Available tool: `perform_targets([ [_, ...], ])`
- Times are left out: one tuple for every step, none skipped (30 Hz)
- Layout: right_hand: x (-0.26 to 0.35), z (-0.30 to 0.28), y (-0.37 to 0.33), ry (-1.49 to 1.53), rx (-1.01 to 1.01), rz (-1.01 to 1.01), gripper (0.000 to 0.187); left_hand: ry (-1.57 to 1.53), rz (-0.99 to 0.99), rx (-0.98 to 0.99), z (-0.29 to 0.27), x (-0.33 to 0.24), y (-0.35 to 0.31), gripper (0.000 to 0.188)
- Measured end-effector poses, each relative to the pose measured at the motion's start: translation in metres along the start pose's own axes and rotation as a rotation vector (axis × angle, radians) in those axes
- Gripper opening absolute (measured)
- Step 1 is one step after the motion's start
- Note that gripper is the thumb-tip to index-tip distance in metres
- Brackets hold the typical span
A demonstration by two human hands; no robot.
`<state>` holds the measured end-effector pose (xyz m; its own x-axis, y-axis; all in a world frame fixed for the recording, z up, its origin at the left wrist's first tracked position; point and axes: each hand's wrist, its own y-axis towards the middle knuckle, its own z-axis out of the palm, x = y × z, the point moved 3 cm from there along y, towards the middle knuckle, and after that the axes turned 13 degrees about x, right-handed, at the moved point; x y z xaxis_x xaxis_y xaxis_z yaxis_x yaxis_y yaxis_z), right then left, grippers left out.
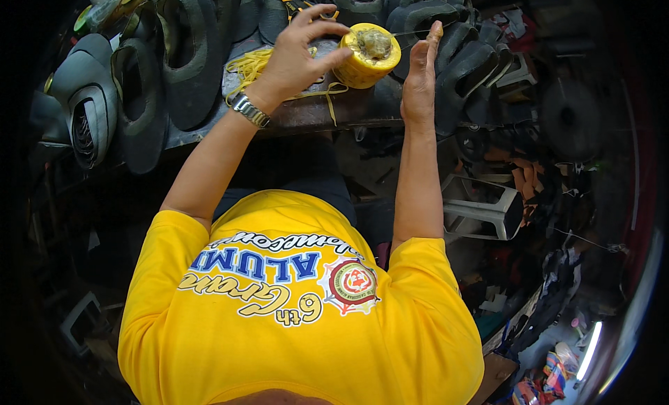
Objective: The person pulls yellow rubber bands from a glass jar and places them on the workbench. They then open a yellow tub, scoop out a paste-like substance, and smear it onto the tub's lid. The person also handles a pair of scissors and a shoe last.
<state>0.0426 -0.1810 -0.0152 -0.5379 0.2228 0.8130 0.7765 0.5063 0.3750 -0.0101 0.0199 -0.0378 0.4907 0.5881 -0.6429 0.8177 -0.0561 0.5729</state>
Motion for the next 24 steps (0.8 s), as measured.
perform_targets([
  [0.002,-0.001,0.001,-0.214,0.043,-0.022,0.082,-0.024,0.036,-0.047,-0.005,0.0,0.001,0.046],
  [0.003,0.0,0.001,-0.43,0.086,-0.043,0.081,-0.041,0.037,-0.066,-0.008,0.0,0.003,0.047],
  [0.003,-0.001,0.003,-0.616,0.124,-0.052,0.079,-0.055,0.062,-0.11,-0.01,0.0,0.004,0.048],
  [-0.002,0.004,0.002,-0.869,0.278,0.078,0.074,-0.092,0.067,-0.036,-0.008,0.0,0.008,0.065],
  [0.001,0.0,0.004,-0.73,0.185,-0.029,0.073,-0.036,0.035,0.026,-0.004,-0.001,0.008,0.071],
  [0.003,0.0,0.003,-0.616,0.14,-0.084,0.073,0.023,0.033,0.057,0.002,-0.004,0.009,0.077],
  [0.005,-0.001,0.002,-0.5,0.095,-0.136,0.073,0.094,0.019,0.102,0.007,-0.005,0.009,0.082],
  [0.007,-0.004,0.001,-0.379,-0.014,-0.179,0.072,0.127,0.01,0.146,0.012,-0.005,0.01,0.104],
  [0.01,-0.002,0.0,-0.43,-0.02,-0.222,0.072,0.105,0.03,0.135,0.016,-0.006,0.013,0.107],
  [0.013,-0.002,-0.001,-0.47,-0.043,-0.243,0.071,0.09,0.032,0.141,0.021,-0.006,0.015,0.111],
  [0.015,-0.001,-0.002,-0.51,-0.065,-0.264,0.071,0.073,0.019,0.16,0.025,-0.005,0.018,0.114],
  [0.014,0.005,-0.003,-0.781,0.068,-0.165,0.07,0.032,-0.013,0.198,0.03,-0.004,0.021,0.116],
  [0.008,0.01,-0.003,-0.845,0.262,0.044,0.068,-0.011,-0.06,0.25,0.035,-0.002,0.023,0.118],
  [0.013,0.006,-0.004,-0.791,0.188,-0.038,0.067,-0.069,-0.095,0.295,0.039,0.0,0.025,0.12],
  [0.016,0.004,-0.004,-0.756,0.164,-0.059,0.067,-0.073,-0.081,0.236,0.038,0.001,0.027,0.125],
  [0.02,0.001,-0.005,-0.615,0.081,-0.145,0.067,-0.095,-0.056,0.185,0.038,0.001,0.027,0.131],
  [0.023,-0.002,-0.006,-0.476,-0.027,-0.198,0.068,-0.12,-0.028,0.142,0.038,0.0,0.027,0.136],
  [0.025,-0.004,-0.007,-0.445,-0.117,-0.239,0.068,-0.097,-0.031,0.119,0.039,0.0,0.027,0.138],
  [0.024,0.0,-0.006,-0.617,0.002,-0.207,0.069,-0.099,-0.045,0.126,0.041,0.001,0.027,0.138],
  [0.022,0.003,-0.004,-0.796,0.08,-0.113,0.069,-0.1,-0.061,0.131,0.042,0.002,0.027,0.139],
  [0.017,0.004,-0.003,-0.989,0.187,0.038,0.07,-0.101,-0.079,0.137,0.043,0.003,0.026,0.14],
  [0.014,0.006,-0.003,-0.819,0.27,0.104,0.069,-0.102,-0.066,0.137,0.044,0.003,0.025,0.14],
  [0.018,0.003,-0.003,-0.753,0.171,-0.044,0.069,-0.1,-0.056,0.13,0.045,0.003,0.025,0.139],
  [0.022,0.002,-0.004,-0.698,0.1,-0.156,0.068,-0.095,-0.048,0.123,0.045,0.004,0.025,0.139],
])
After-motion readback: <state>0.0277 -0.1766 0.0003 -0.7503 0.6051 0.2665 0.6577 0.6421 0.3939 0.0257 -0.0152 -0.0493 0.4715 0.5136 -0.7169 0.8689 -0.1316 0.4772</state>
